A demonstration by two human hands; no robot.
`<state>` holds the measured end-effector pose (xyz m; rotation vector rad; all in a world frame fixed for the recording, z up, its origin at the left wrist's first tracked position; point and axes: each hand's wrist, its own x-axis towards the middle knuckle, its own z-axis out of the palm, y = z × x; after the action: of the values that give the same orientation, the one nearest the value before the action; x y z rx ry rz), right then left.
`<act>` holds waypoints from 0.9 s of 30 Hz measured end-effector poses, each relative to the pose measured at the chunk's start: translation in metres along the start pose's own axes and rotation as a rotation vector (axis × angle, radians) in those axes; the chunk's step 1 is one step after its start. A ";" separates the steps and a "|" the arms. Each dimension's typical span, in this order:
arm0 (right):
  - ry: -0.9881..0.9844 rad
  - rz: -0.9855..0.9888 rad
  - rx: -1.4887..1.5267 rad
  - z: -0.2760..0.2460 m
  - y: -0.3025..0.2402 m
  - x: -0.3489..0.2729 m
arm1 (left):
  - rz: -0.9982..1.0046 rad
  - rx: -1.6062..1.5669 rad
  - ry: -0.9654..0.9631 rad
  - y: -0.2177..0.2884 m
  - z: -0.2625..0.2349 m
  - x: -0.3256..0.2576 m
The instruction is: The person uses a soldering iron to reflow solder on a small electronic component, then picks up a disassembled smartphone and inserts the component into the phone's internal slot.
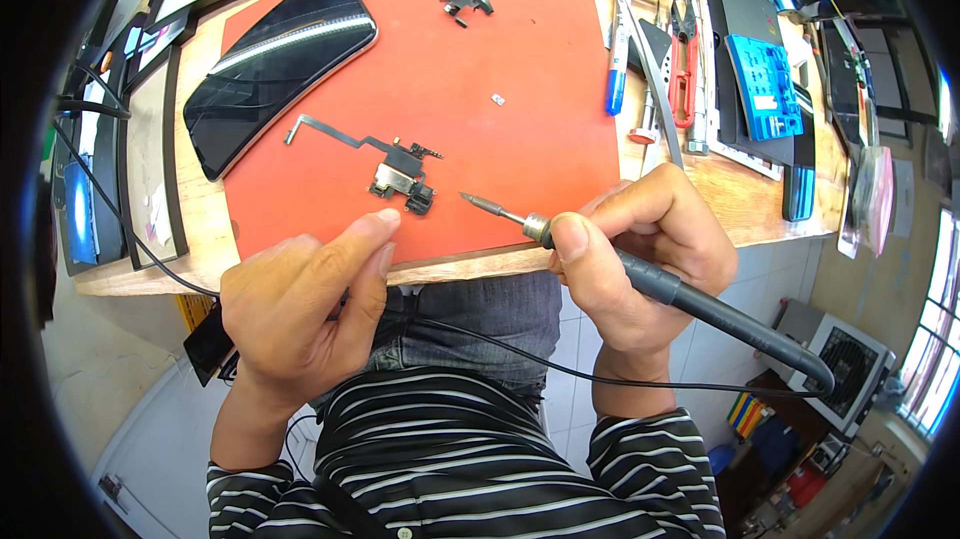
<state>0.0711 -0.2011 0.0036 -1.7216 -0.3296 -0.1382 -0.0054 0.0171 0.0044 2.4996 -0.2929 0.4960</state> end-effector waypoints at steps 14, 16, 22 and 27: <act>-0.017 0.057 0.044 0.002 0.001 0.003 | 0.018 0.078 -0.048 0.001 0.003 0.000; -0.015 0.083 0.058 0.002 -0.001 0.003 | 0.044 0.126 -0.053 -0.002 0.004 -0.002; -0.029 0.020 0.033 0.010 -0.002 0.001 | 0.022 0.103 -0.065 -0.001 0.002 0.000; -0.095 0.017 0.071 0.009 0.000 0.001 | -0.007 0.073 -0.088 0.001 0.000 0.001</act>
<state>0.0715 -0.1921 0.0024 -1.6628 -0.3857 -0.0317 -0.0043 0.0161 0.0053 2.5968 -0.3053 0.4017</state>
